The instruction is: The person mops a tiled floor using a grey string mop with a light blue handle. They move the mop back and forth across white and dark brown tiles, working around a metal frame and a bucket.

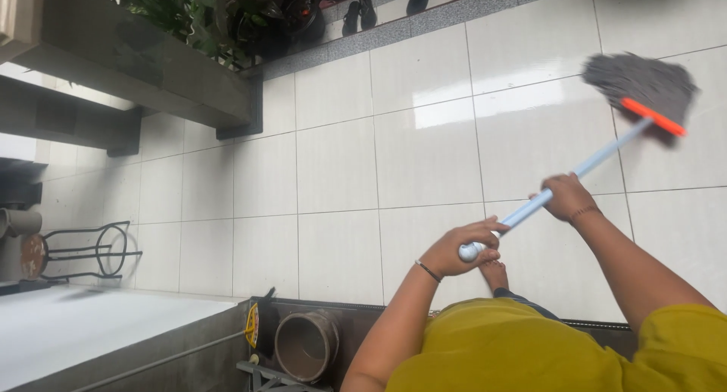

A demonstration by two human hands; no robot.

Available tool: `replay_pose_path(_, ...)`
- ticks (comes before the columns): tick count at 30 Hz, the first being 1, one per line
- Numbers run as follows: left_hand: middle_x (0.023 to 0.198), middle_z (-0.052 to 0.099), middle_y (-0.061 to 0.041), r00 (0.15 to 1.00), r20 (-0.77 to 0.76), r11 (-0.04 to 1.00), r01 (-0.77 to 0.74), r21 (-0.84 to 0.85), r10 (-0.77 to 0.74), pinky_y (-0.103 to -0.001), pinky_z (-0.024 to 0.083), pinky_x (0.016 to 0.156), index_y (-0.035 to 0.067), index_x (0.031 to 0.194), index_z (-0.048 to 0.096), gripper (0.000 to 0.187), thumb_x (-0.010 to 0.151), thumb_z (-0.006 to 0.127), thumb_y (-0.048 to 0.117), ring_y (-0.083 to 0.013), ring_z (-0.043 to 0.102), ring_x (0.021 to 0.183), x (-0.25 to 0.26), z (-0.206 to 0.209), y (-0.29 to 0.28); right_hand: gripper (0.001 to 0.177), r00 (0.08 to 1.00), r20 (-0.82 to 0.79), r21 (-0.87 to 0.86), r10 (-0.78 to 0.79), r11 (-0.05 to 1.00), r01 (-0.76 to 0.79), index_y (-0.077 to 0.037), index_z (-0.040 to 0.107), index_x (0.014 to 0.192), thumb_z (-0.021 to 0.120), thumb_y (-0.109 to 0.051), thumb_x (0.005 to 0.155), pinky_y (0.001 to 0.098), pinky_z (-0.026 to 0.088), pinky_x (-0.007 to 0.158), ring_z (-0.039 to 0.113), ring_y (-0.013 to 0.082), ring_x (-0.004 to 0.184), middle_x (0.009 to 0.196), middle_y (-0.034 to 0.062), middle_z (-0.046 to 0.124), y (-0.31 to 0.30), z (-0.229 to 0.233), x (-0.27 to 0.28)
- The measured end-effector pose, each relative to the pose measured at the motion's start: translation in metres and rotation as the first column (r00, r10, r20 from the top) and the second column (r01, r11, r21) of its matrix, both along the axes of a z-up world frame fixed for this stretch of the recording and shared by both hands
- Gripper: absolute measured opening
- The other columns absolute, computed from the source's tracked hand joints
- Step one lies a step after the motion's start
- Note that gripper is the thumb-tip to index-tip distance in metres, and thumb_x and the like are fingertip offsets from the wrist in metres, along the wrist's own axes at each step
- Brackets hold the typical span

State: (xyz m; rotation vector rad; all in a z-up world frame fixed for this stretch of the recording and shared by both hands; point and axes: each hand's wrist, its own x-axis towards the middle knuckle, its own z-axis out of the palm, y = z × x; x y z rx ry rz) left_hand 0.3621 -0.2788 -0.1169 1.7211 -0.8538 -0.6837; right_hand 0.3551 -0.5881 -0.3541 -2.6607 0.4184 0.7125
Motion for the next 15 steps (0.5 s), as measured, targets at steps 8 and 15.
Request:
replay_pose_path(8, 0.130, 0.068, -0.003, 0.983, -0.180, 0.991, 0.015, -0.133, -0.039, -0.044, 0.041, 0.127, 0.013, 0.099, 0.066, 0.013, 0.104, 0.062, 0.024, -0.0268, 0.056, 0.142, -0.018, 0.004, 0.080, 0.052, 0.956, 0.220, 0.318, -0.194, 0.941, 0.118, -0.007, 0.051, 0.061, 0.066, -0.042, 0.097, 0.0371, 0.030, 0.119, 0.056, 0.0293, 0.084, 0.063, 0.0072, 0.060, 0.100, 0.047, -0.050)
replay_pose_path(15, 0.117, 0.074, -0.014, 0.967, -0.020, 0.963, -0.254, -0.088, 0.254, -0.057, 0.042, 0.116, 0.010, 0.089, 0.069, 0.029, 0.099, 0.070, 0.037, -0.0403, 0.057, 0.135, -0.060, 0.076, 0.197, 0.045, 0.880, 0.472, 0.243, 0.057, 0.951, -0.192, -0.006, 0.069, 0.079, 0.069, -0.047, 0.098, 0.0392, 0.024, 0.133, 0.063, 0.0198, 0.130, 0.124, 0.0081, 0.076, 0.240, 0.034, -0.020)
